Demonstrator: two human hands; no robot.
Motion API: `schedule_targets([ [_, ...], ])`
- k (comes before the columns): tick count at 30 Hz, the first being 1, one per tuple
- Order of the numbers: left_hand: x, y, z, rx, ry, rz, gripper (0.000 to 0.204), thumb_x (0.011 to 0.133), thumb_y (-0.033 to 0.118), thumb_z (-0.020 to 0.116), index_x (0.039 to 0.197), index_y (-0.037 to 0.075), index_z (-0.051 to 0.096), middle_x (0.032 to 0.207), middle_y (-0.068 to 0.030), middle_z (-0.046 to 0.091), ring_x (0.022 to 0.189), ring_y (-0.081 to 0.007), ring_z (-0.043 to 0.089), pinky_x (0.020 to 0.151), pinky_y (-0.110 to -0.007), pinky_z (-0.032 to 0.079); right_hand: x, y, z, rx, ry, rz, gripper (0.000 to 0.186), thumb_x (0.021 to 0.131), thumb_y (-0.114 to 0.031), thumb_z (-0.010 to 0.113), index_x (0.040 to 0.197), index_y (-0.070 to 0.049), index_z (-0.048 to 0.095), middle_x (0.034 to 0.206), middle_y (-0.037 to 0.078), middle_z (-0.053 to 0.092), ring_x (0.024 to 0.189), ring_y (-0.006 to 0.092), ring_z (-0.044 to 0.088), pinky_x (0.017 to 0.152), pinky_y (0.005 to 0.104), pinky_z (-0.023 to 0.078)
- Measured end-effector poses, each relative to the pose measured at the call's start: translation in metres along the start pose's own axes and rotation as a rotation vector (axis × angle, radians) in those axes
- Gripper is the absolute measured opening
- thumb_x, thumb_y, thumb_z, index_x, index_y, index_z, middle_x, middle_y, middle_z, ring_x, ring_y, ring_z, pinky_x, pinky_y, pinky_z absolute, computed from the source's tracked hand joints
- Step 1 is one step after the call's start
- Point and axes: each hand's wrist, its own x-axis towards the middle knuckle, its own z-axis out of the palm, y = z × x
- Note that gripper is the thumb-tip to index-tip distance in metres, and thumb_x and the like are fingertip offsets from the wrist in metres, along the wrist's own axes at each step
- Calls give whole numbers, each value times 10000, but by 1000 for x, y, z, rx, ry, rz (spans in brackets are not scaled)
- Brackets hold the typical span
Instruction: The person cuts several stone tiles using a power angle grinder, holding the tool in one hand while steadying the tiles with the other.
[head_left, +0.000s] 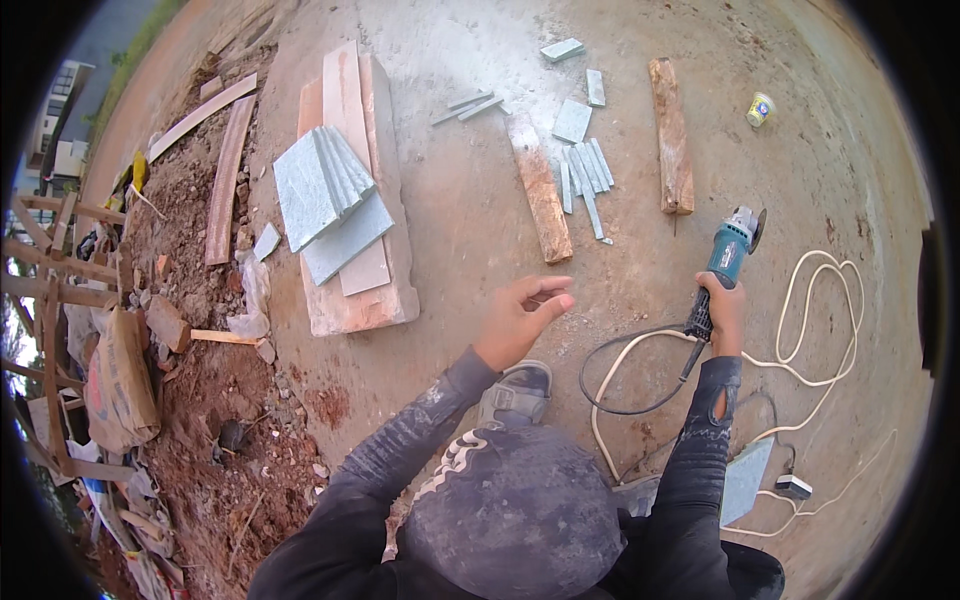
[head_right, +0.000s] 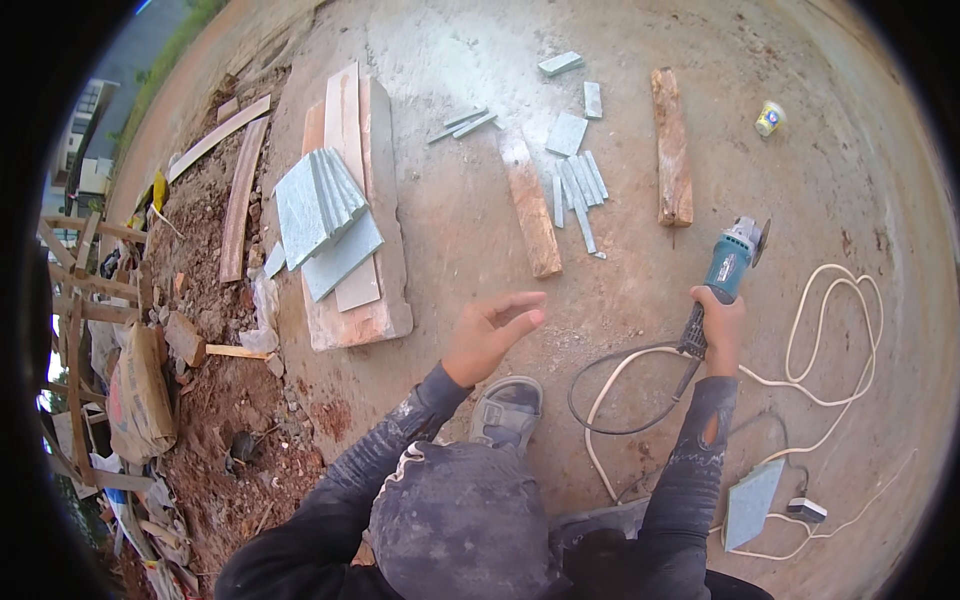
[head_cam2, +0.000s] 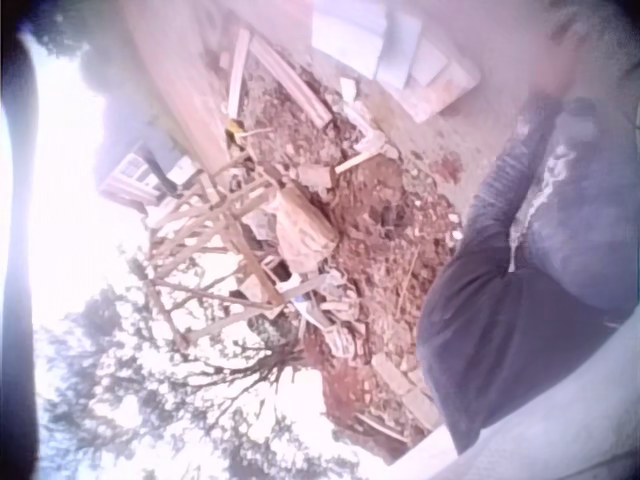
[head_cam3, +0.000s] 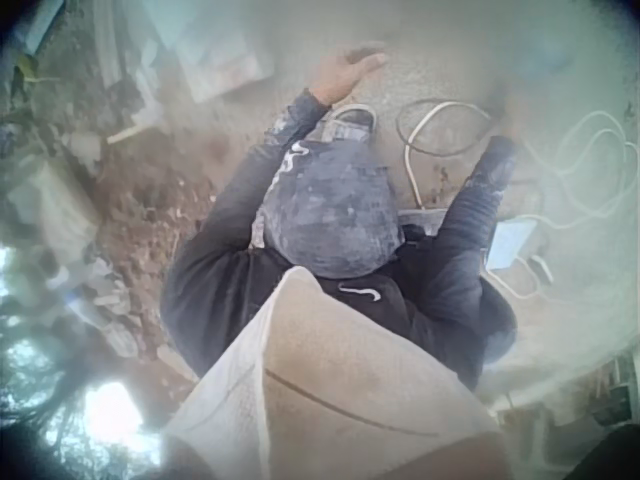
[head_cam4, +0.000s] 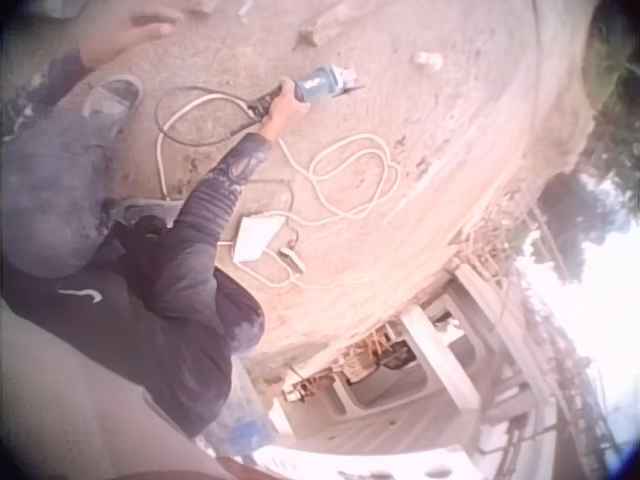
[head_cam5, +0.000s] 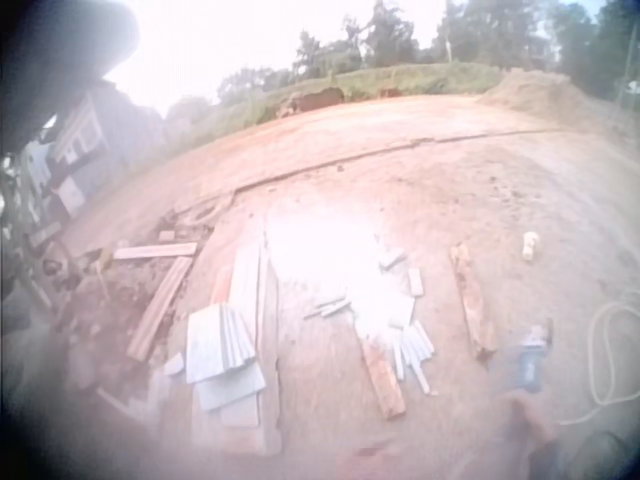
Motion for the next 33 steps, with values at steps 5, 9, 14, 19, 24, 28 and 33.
schedule_targets([
  [5,0,13,-249,637,1030,342,387,901,235,695,1195,-6,618,1156,-129,620,1036,-224,596,879,-344,481,71,56,-17,-295,184,-18,601,618,-332,764,1017,80,587,932,197,664,821,308,661,740,391,510],
  [9,23,12,-370,41,868,-155,617,885,370,718,1318,-18,511,1195,-183,599,1049,-258,589,922,-376,468,70,57,-4,-523,278,-16,655,632,-383,755,1063,77,576,1018,264,661,959,408,656,838,452,506],
  [14,67,-4,-394,-215,509,-307,641,890,345,711,1335,-45,466,1164,-165,638,989,-255,662,851,-343,542,41,23,9,-701,331,21,733,660,-449,762,1167,30,537,1069,269,655,1008,435,638,860,484,501],
  [19,76,-20,-407,-348,446,-150,556,902,233,683,1324,-56,466,1162,-162,643,980,-261,671,859,-363,551,42,30,19,-691,391,49,804,684,-471,761,1278,-12,473,1125,257,641,1054,426,622,887,502,491],
  [24,80,-25,-402,-340,474,-127,523,906,232,677,1316,-38,497,1157,-145,655,979,-249,675,857,-354,553,38,30,28,-668,424,49,825,712,-427,761,1353,-32,422,1233,239,589,1130,407,582,915,493,480],
  [28,78,-31,-404,-365,482,-84,501,915,228,664,1314,-32,508,1162,-140,657,990,-248,674,855,-357,558,42,37,29,-680,418,14,840,720,-414,767,1374,-33,403,1256,237,573,1152,412,564,930,495,472],
  [33,66,-39,-393,-447,485,-55,506,919,217,658,1321,-37,486,1190,-156,636,1031,-274,654,905,-393,539,31,40,24,-681,385,-52,837,726,-432,768,1365,-26,409,1250,231,572,1195,412,531,956,493,459],
])
